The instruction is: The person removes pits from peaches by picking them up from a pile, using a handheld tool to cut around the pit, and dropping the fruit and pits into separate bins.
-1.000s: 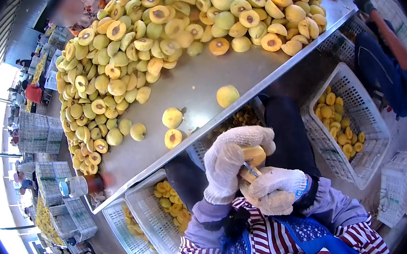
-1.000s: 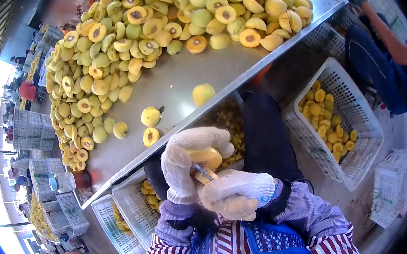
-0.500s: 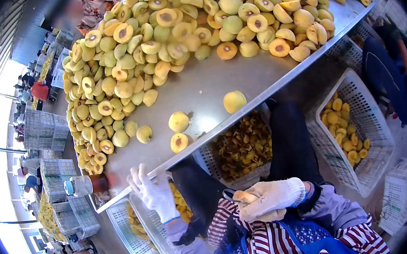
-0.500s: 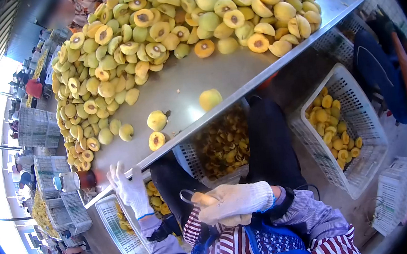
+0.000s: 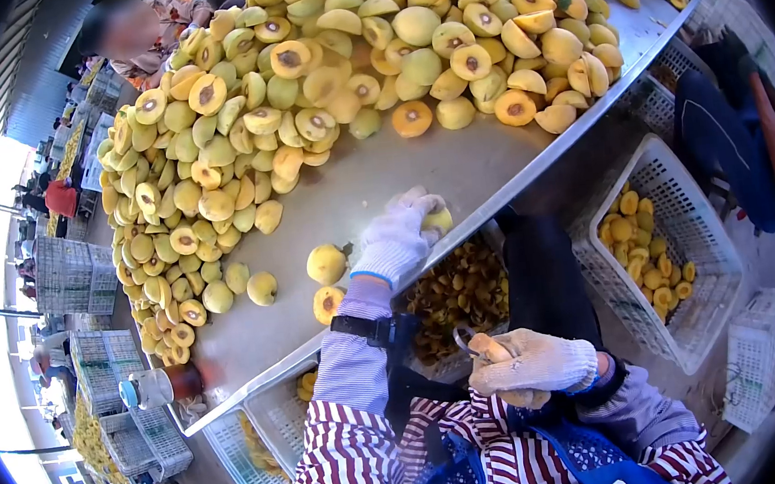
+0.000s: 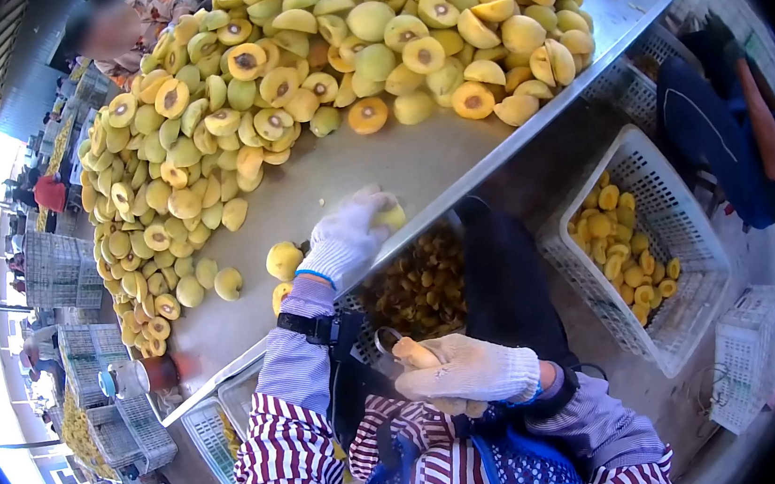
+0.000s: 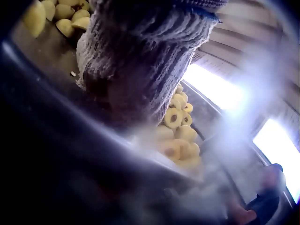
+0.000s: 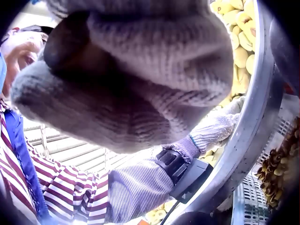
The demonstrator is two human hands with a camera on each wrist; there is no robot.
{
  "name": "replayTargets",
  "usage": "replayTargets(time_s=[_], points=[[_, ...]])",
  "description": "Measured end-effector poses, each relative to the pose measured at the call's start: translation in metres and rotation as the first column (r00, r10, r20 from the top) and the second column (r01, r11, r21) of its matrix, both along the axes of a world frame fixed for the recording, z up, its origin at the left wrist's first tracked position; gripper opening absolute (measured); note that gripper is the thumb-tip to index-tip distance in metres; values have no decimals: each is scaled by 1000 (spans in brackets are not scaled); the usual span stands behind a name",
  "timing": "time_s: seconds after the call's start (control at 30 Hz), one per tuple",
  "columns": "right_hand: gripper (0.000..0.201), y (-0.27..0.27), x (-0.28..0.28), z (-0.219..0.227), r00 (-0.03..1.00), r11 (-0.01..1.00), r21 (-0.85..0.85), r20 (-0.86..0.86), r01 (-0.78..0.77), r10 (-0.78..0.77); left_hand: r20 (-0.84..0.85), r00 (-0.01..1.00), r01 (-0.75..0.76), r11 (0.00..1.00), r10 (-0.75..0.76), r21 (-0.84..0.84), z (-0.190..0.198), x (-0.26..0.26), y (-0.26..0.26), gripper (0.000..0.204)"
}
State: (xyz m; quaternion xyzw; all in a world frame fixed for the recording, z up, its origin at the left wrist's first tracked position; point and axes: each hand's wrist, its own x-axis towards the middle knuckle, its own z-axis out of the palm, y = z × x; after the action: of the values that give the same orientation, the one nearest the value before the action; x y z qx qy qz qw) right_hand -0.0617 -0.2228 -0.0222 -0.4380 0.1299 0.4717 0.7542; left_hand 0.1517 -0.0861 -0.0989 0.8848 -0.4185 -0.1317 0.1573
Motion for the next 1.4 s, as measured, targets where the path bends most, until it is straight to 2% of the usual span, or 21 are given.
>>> replayTargets(time_s=[0.1, 0.17, 0.2, 0.3, 0.4, 0.43, 0.47, 0.5, 0.53, 0.6, 0.7, 0.8, 0.93, 0.97, 1.03, 1.13, 1.17, 1.27, 1.33, 1.37, 1.4], points=[[25, 9, 8, 5, 994, 997, -4, 81, 76, -76, -82, 980, -166, 972, 181, 168, 9, 2, -5, 42], [24, 8, 11, 18, 992, 989, -106, 81, 104, -95, -63, 946, -306, 939, 319, 154, -17, 14, 10, 44], [24, 7, 12, 21, 990, 980, -157, 81, 123, -112, -54, 924, -368, 918, 379, 146, -16, 17, 12, 45], [28, 3, 6, 7, 984, 972, -156, 43, 177, -172, 190, 913, -391, 907, 361, 157, -14, 1, 25, 49], [29, 9, 9, 11, 977, 963, -168, 58, 211, -204, 42, 900, -435, 892, 433, 124, -6, 9, 32, 52], [29, 10, 8, 12, 972, 959, -165, 72, 231, -222, -334, 832, -498, 861, 443, -100, -6, 8, 37, 55], [28, 11, 7, 12, 967, 954, -163, 83, 251, -241, -662, 683, -604, 749, 309, -273, -7, 1, 44, 58], [27, 10, 7, 8, 959, 939, -199, 112, 280, -262, -822, 557, -688, 622, 120, -375, -8, -7, 49, 59], [27, 9, 10, 9, 954, 931, -215, 118, 294, -274, -905, 413, -779, 474, -108, -411, -7, -16, 53, 60], [25, 11, 15, 14, 948, 917, -246, 125, 314, -291, -845, 297, -869, 242, -444, -432, 13, -47, 45, 58], [26, 17, 18, 10, 943, 908, -275, 202, 315, -266, -792, 198, -925, 159, -578, -347, 30, -76, 36, 56], [32, 22, 17, 4, 914, 874, -334, 323, 352, -245, -838, 171, -950, 137, -519, -279, 45, -100, 27, 61], [39, 26, 15, -2, 911, 826, -455, 381, 334, -159, -850, 300, -925, 86, -433, -371, 63, -126, 16, 62], [40, 28, 14, -2, 884, 819, -429, 428, 381, -187, -871, 339, -909, 115, -357, -401, 70, -131, 14, 63], [41, 32, 10, -3, 821, 802, -371, 519, 468, -239, -870, 401, -898, 65, -288, -436, 74, -139, 9, 63], [36, 33, 6, -8, 822, 840, -317, 518, 441, -236, -844, 501, -864, -68, -191, -498, 83, -155, -5, 65], [34, 33, 5, -4, 857, 871, -265, 437, 413, -273, -832, 533, -846, -120, -157, -519, 85, -159, -8, 65], [29, 29, 5, 18, 918, 928, -112, 230, 354, -322, -831, 514, -819, 165, -211, -549, 86, -150, 16, 61], [26, 26, 4, 22, 932, 943, -38, 167, 331, -321, -846, 506, -812, 238, -168, -533, 94, -146, 19, 63], [25, 22, 5, 25, 959, 963, -37, 114, 266, -260, -851, 505, -805, 275, -145, -525, 98, -145, 18, 64], [24, 24, 5, 26, 950, 954, -59, 133, 293, -283, -858, 484, -828, 229, -170, -512, 100, -147, 17, 65]])
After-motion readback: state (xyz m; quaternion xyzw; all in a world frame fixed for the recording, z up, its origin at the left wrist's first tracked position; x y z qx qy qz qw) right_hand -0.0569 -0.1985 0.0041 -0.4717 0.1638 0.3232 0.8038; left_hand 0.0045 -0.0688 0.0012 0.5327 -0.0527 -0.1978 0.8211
